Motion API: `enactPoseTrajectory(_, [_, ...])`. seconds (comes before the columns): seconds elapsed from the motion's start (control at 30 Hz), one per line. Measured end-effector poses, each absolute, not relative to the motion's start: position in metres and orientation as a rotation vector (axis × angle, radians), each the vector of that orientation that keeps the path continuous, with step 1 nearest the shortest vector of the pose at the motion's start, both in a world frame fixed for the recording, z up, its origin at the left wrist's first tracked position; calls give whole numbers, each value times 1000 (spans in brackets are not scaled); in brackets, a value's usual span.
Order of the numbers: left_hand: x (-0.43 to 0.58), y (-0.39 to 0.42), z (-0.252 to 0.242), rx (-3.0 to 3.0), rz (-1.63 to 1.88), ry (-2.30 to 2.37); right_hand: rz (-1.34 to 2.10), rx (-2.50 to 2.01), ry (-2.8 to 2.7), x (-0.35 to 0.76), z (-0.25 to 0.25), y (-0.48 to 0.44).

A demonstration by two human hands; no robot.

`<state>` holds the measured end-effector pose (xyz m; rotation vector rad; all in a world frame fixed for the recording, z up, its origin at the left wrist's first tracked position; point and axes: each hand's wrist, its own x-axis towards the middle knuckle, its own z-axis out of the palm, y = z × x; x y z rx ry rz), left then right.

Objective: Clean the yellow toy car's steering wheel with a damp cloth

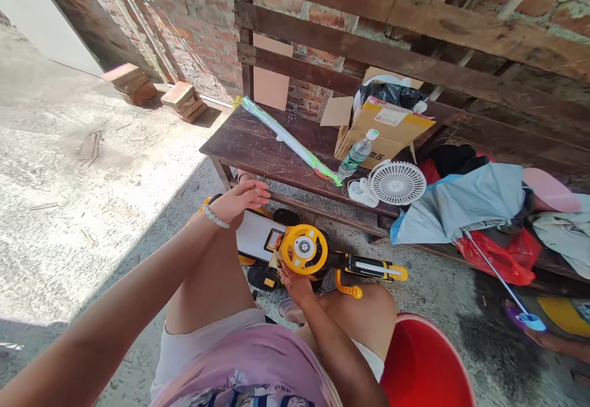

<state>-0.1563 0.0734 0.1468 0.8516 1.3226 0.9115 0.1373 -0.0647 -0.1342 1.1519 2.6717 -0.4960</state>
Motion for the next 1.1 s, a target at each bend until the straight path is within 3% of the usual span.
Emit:
enactPoseTrajectory(0.23, [-209,85,135,472,1172,1527,-426,1114,2590,216,-145,-97])
enactPoseTrajectory(0.43, [-196,86,125,561,1078,1477,-606,1122,2463,124,-127,-75])
enactPoseTrajectory(0.6, [-185,88,115,673,987,1443,-650,1424,2241,41,-105,-58])
enactPoseTrajectory(0.9, [-199,82,116,713,1012,1384,-529,1193,2287,-14,-54,60])
enactPoseTrajectory(1.1, [-195,88,117,725,1010,1354,-642,1276,1801,-16,-73,93])
